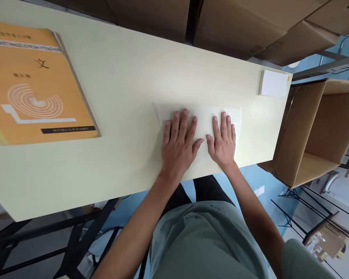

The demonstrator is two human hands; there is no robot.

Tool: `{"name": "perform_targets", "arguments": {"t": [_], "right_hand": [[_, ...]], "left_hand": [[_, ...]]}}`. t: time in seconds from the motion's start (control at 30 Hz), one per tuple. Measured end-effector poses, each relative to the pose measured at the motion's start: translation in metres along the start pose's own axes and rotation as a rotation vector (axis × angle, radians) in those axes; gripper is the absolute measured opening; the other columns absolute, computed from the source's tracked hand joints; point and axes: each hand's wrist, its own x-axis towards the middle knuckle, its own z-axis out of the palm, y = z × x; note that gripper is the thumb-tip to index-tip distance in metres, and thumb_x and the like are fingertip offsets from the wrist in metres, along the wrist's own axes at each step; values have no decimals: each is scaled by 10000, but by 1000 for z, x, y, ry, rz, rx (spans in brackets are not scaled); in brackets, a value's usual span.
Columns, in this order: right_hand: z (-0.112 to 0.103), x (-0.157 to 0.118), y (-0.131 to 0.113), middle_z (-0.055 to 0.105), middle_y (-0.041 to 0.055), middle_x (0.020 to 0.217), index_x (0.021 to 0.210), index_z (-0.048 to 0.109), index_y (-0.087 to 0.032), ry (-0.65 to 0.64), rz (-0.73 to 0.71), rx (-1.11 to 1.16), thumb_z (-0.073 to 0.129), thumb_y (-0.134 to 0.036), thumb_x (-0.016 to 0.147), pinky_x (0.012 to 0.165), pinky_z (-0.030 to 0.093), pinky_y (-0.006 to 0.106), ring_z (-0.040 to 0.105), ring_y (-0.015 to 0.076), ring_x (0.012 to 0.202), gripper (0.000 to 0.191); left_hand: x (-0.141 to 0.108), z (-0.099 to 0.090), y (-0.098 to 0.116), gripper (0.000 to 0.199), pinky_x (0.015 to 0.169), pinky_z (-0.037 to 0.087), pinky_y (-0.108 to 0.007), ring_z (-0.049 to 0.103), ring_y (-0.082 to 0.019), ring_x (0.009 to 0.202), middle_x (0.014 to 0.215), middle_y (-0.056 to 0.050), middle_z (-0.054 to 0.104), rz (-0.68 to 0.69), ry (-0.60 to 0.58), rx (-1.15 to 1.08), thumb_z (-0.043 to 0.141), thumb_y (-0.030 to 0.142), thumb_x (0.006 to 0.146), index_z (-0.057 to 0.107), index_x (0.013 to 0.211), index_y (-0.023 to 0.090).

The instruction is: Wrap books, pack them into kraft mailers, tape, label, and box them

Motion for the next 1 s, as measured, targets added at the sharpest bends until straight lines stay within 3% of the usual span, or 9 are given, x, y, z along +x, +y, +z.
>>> {"name": "perform_targets", "arguments": {"t": [0.17, 0.3, 0.43, 0.53, 0.6, 0.67, 0.77, 0.9, 1.0], "right_hand": [[-5, -6, 7, 226, 128, 1870, 1780, 300, -226, 29, -25, -59, 382, -450, 1137, 1384, 238, 654, 154, 331, 1755, 686], [-19, -11, -18, 144, 130, 1886, 1809, 177, -239, 75, -1, -57, 386, -447, 1139, 1357, 248, 730, 129, 384, 1752, 732], [-35, -5, -106, 141, 96, 1889, 1815, 135, -295, 82, -41, 72, 469, -454, 1120, 1320, 303, 785, 117, 428, 1745, 787], [-29, 9, -196, 307, 62, 1846, 1780, 290, -337, 20, -165, 306, 499, -382, 1118, 1324, 396, 717, 301, 381, 1709, 696], [-13, 18, -246, 434, 60, 1786, 1728, 414, -329, -8, -232, 436, 482, -332, 1129, 1321, 457, 647, 424, 332, 1655, 603], [6, 24, -281, 520, 70, 1729, 1673, 505, -301, -8, -232, 489, 462, -285, 1135, 1314, 488, 602, 480, 303, 1616, 540], [25, 25, -307, 528, 85, 1723, 1643, 540, -272, 12, -142, 481, 470, -244, 1127, 1320, 477, 614, 458, 307, 1626, 521], [23, 25, -310, 515, 80, 1731, 1653, 525, -293, 18, -85, 497, 483, -233, 1120, 1327, 458, 635, 429, 313, 1645, 538], [10, 28, -301, 543, 84, 1705, 1659, 512, -329, 26, -88, 572, 498, -261, 1126, 1301, 498, 615, 477, 302, 1615, 537]], "left_hand": [[-4, -8, 5, 625, 1385, 235, -652, 266, -371, 1714, 1788, -194, 395, 77, -81, 168, 586, 392, 1083, 491, 1664, 184], [-15, -57, 9, 462, 1353, 356, -609, 259, -337, 1721, 1781, -182, 417, 181, -95, 155, 524, 292, 1108, 568, 1552, 171], [-28, -152, -20, 293, 1331, 412, -594, 382, -331, 1672, 1683, -136, 552, 41, 99, 116, 550, 412, 1120, 685, 1320, 246], [-36, -217, -58, 345, 1325, 420, -585, 483, -325, 1600, 1625, -153, 588, -166, 251, 136, 590, 441, 1104, 648, 1384, 247], [-38, -244, -82, 430, 1283, 477, -550, 520, -317, 1562, 1640, -168, 555, -260, 313, 115, 613, 463, 1090, 602, 1459, 243], [-37, -257, -99, 488, 1220, 541, -503, 567, -302, 1509, 1659, -167, 524, -318, 340, 32, 629, 479, 1078, 569, 1506, 253], [-30, -262, -110, 515, 1132, 603, -442, 657, -273, 1387, 1588, -138, 596, -403, 378, -174, 675, 483, 1047, 577, 1508, 277], [-12, -263, -107, 407, 1019, 641, -370, 749, -238, 1199, 1301, -88, 770, -504, 363, -454, 703, 516, 1018, 702, 1328, 252], [-5, -265, -90, 349, 949, 653, -337, 771, -220, 1103, 1140, -58, 804, -515, 370, -520, 707, 545, 1006, 755, 1157, 235]]}}
